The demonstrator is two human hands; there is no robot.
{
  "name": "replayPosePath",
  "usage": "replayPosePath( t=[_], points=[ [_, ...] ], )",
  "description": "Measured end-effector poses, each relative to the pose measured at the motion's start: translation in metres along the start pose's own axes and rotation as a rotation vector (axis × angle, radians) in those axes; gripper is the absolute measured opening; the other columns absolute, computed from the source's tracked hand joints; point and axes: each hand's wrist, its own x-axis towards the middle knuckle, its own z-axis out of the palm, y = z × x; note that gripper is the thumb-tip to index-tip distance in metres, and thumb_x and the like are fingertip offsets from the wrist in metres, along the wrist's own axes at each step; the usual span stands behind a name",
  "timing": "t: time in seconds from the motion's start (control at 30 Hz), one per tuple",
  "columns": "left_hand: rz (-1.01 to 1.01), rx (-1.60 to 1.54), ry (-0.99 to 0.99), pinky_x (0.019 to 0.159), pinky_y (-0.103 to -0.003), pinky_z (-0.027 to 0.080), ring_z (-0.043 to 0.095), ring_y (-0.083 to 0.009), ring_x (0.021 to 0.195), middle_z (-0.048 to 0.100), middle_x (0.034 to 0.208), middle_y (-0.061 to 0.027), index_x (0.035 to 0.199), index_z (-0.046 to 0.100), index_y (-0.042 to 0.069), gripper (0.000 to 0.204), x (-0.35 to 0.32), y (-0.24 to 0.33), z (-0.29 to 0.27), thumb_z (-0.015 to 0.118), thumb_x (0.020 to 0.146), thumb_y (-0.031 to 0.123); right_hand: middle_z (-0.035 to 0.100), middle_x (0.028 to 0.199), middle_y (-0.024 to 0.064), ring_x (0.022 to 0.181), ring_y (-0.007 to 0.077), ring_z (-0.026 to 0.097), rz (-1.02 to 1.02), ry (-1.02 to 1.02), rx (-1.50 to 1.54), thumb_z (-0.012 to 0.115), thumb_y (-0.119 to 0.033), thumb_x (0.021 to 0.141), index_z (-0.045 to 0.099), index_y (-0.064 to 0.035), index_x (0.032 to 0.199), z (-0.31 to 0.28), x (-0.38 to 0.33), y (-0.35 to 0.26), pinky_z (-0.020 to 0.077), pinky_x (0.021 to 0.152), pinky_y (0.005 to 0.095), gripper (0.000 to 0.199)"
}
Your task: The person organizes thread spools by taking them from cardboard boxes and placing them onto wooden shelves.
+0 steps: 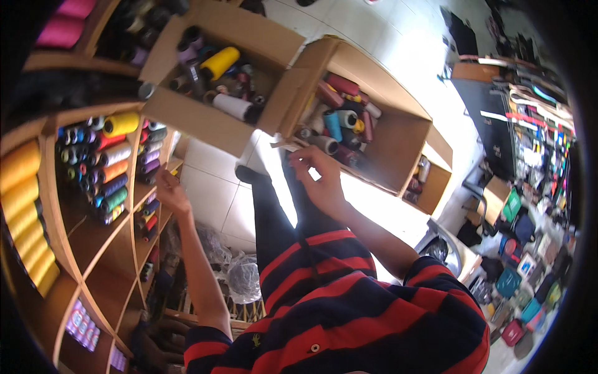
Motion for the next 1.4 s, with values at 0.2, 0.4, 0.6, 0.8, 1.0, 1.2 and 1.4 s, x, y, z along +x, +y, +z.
replayPosePath(
  t=[0.2, 0.4, 0.6, 0.8, 1.0, 1.2, 1.4],
  points=[
    [-0.090, -0.421, -0.222, 0.046, -0.022, 0.021, 0.030, -0.0014, 0.051, 0.039, 0.058, 0.0065, 0.108, 0.063, 0.002, 0.019, -0.082, 0.175, 0.090, 0.049, 0.098, 0.010, 0.064, 0.081, 0.0091, 0.064, 0.0103, 0.057, 0.323, 0.308, 0.198, 0.049, -0.007, 0.093, 0.058, 0.0017, 0.106, -0.090, 0.011, 0.063, 0.0469, 0.059, 0.0248, 0.017],
    [0.554, -0.286, -0.458, 0.058, -0.028, 0.048, 0.062, -0.0186, 0.060, 0.069, 0.083, -0.0123, 0.106, 0.063, 0.002, 0.017, -0.123, 0.254, 0.175, 0.053, 0.094, 0.008, 0.066, 0.087, 0.0174, 0.078, 0.0286, 0.063, 0.259, 0.539, -0.301, 0.052, -0.005, 0.086, 0.060, 0.0006, 0.106, -0.170, 0.043, 0.193, 0.0507, 0.068, 0.0378, 0.022],
    [0.542, 0.125, -0.517, 0.060, -0.036, 0.052, 0.067, -0.0296, 0.068, 0.068, 0.078, -0.0125, 0.097, 0.068, 0.009, 0.013, -0.137, 0.237, 0.197, 0.062, 0.086, 0.011, 0.064, 0.105, 0.0230, 0.102, 0.0401, 0.060, 0.368, 0.294, -0.453, 0.064, -0.013, 0.079, 0.059, -0.0038, 0.117, -0.214, 0.088, 0.300, 0.0485, 0.085, 0.0426, 0.039],
    [0.597, 0.328, -0.476, 0.054, -0.040, 0.050, 0.063, -0.0271, 0.061, 0.064, 0.073, -0.0076, 0.088, 0.061, 0.010, 0.013, -0.136, 0.233, 0.198, 0.064, 0.078, 0.018, 0.059, 0.116, 0.0267, 0.109, 0.0406, 0.057, 0.509, -0.060, -0.599, 0.054, -0.008, 0.084, 0.054, 0.0012, 0.123, -0.222, 0.096, 0.329, 0.0444, 0.093, 0.0433, 0.040],
    [0.558, 0.209, -0.430, 0.054, -0.038, 0.051, 0.064, -0.0266, 0.062, 0.064, 0.069, -0.0091, 0.081, 0.061, 0.008, 0.007, -0.137, 0.239, 0.200, 0.063, 0.077, 0.013, 0.050, 0.127, 0.0301, 0.121, 0.0424, 0.048, 0.410, 0.043, -0.811, 0.061, -0.018, 0.083, 0.045, 0.0006, 0.133, -0.222, 0.093, 0.367, 0.0403, 0.100, 0.0460, 0.056],
    [0.545, 0.224, -0.443, 0.054, -0.039, 0.050, 0.063, -0.0271, 0.063, 0.062, 0.067, -0.0092, 0.080, 0.060, 0.008, 0.007, -0.138, 0.239, 0.202, 0.063, 0.076, 0.013, 0.054, 0.124, 0.0292, 0.121, 0.0415, 0.049, 0.319, 0.047, -0.636, 0.063, -0.021, 0.082, 0.050, 0.0038, 0.126, -0.237, 0.096, 0.406, 0.0406, 0.100, 0.0423, 0.052],
    [0.521, 0.180, -0.436, 0.057, -0.039, 0.049, 0.063, -0.0273, 0.066, 0.063, 0.069, -0.0102, 0.081, 0.061, 0.008, 0.007, -0.138, 0.237, 0.197, 0.063, 0.076, 0.013, 0.054, 0.126, 0.0259, 0.120, 0.0376, 0.051, 0.406, -0.220, -0.815, 0.070, -0.025, 0.076, 0.048, 0.0032, 0.129, -0.262, 0.113, 0.418, 0.0409, 0.101, 0.0415, 0.064]
  ],
)
